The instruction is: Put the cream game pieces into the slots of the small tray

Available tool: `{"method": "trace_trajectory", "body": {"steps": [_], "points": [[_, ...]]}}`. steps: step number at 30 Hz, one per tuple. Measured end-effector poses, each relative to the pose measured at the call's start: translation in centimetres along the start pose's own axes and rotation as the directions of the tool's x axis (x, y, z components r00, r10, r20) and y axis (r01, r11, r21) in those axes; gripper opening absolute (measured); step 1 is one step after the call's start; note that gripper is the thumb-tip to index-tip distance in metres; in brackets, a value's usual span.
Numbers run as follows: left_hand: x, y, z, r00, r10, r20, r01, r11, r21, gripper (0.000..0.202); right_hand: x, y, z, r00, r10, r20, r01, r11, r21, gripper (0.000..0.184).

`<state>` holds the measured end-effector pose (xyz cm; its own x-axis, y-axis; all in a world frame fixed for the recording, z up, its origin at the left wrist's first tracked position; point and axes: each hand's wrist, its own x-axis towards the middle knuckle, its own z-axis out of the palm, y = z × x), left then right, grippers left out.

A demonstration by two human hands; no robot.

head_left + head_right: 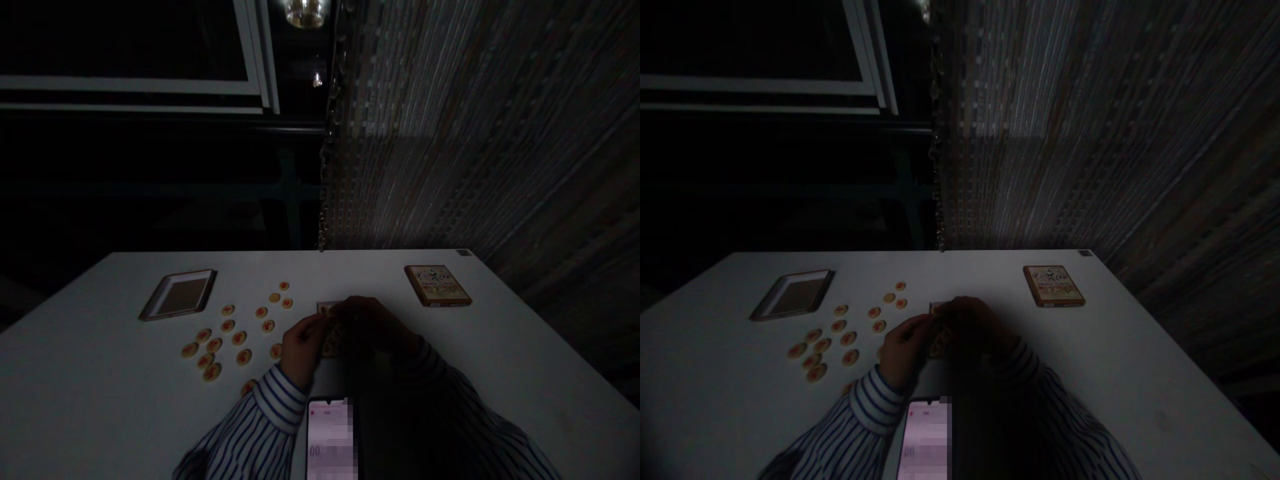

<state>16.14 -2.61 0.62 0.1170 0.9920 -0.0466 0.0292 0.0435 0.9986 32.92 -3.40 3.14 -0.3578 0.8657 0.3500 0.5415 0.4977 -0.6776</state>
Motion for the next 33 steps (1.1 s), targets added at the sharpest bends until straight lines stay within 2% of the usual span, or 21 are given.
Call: {"method": "trace_trajectory", "body": {"steps": [7,12,17,23,28,33], "points": [[0.1,-0.2,0.0,1.0,-0.008,0.016,0.008,1.0,-0.005,0.026,0.3,-0.5,-0.1,0.999,-0.006,0.044,0.01,0.994,-0.11,0.022],[0.1,-0.2,0.0,1.0,-0.023,0.012,0.023,0.999,-0.033,0.025,0.4,-0.9,-0.1,1.0,0.029,0.008,-0.028,0.992,-0.121,0.018],[0.2,-0.1,-0.1,1.0,-0.022,-0.016,0.022,1.0,-0.008,0.023,0.3,-0.9,0.0,0.998,-0.066,-0.022,0.064,0.995,-0.075,0.024],[0.4,-0.6,-0.2,1.0,-0.022,-0.014,0.021,0.999,-0.04,0.024,0.4,-1.1,0.4,0.999,-0.051,0.01,0.052,0.96,-0.276,0.024],[0.3,0.0,-0.2,0.999,-0.044,-0.011,0.043,0.998,-0.056,0.022,0.6,-1.6,0.4,0.998,-0.037,0.044,0.052,0.906,-0.419,0.024],[0.1,0.2,-0.2,0.999,-0.051,-0.013,0.05,0.997,-0.06,0.025,0.7,-1.8,0.1,0.995,-0.029,0.094,0.072,0.865,-0.497,0.024]]}}
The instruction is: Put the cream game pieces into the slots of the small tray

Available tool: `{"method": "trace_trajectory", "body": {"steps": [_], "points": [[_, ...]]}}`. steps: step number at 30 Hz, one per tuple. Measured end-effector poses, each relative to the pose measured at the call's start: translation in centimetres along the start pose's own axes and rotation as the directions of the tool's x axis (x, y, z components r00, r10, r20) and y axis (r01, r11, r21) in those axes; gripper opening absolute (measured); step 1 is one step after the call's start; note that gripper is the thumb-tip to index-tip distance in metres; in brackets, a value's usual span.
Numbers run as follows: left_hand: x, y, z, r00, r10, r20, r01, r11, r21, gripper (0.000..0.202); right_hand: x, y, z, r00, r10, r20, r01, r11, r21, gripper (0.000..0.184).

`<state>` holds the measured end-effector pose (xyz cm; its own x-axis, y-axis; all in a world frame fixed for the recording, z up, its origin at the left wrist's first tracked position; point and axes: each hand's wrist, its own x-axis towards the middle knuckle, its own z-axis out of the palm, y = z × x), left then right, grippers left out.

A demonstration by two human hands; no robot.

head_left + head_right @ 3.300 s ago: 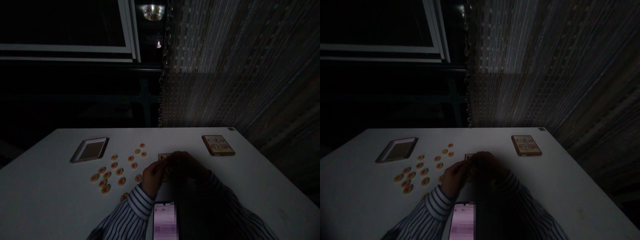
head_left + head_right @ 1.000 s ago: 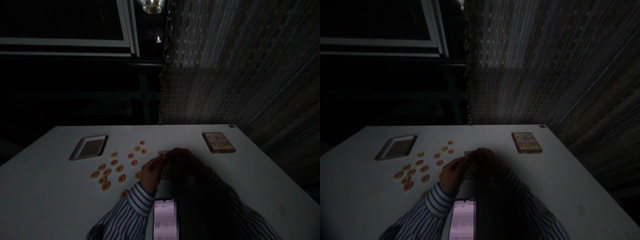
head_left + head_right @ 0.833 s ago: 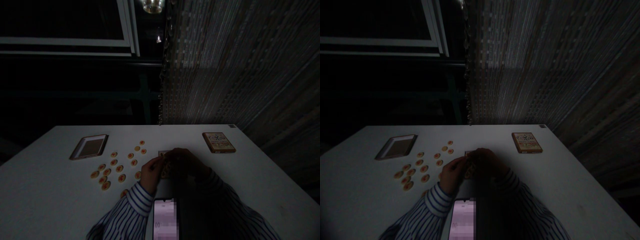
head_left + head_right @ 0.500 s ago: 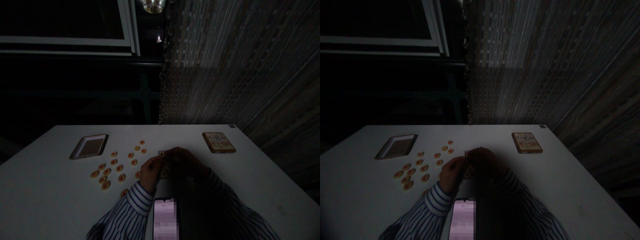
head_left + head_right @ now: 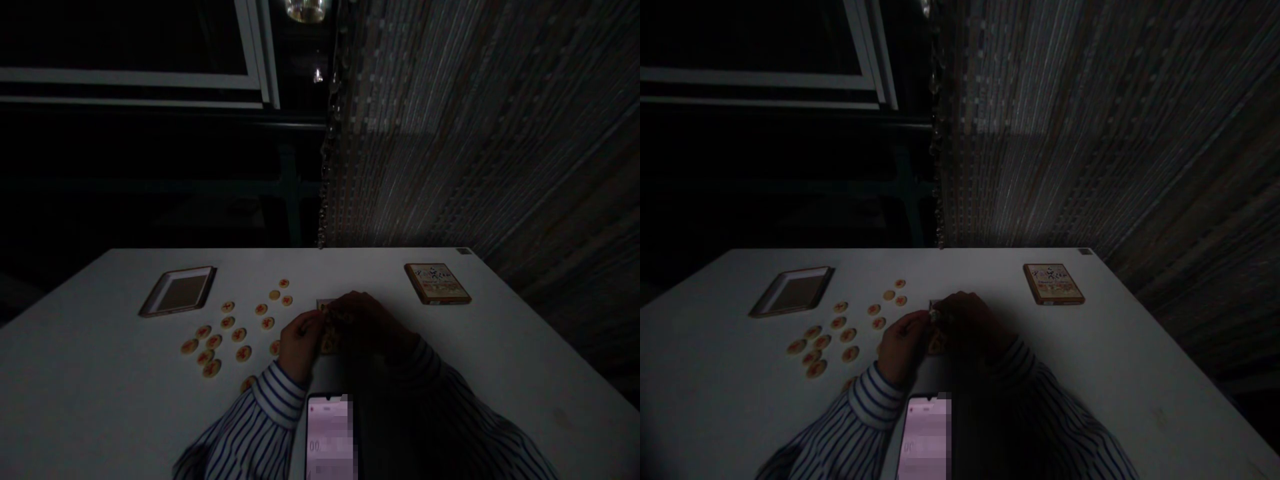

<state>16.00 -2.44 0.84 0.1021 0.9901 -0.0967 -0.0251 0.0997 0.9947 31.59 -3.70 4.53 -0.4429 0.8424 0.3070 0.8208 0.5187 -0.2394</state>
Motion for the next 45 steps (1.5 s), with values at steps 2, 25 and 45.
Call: {"method": "trace_trajectory", "body": {"steps": [2,25,45], "points": [[0.0,-0.2,0.0,1.0,0.012,0.003,-0.012,1.0,0.019,0.027,0.0,0.0,-0.2,1.0,0.011,0.015,-0.011,1.0,-0.027,0.022],[1.0,-2.7,-1.2,0.94,0.312,0.134,-0.335,0.785,0.522,0.027,-1.7,4.6,-0.3,0.983,0.169,-0.066,-0.167,0.986,0.027,0.022],[0.9,-2.9,-1.1,0.947,0.259,0.188,-0.32,0.76,0.565,0.03,-1.9,5.2,0.2,0.953,0.29,0.086,-0.27,0.943,-0.194,0.021]]}}
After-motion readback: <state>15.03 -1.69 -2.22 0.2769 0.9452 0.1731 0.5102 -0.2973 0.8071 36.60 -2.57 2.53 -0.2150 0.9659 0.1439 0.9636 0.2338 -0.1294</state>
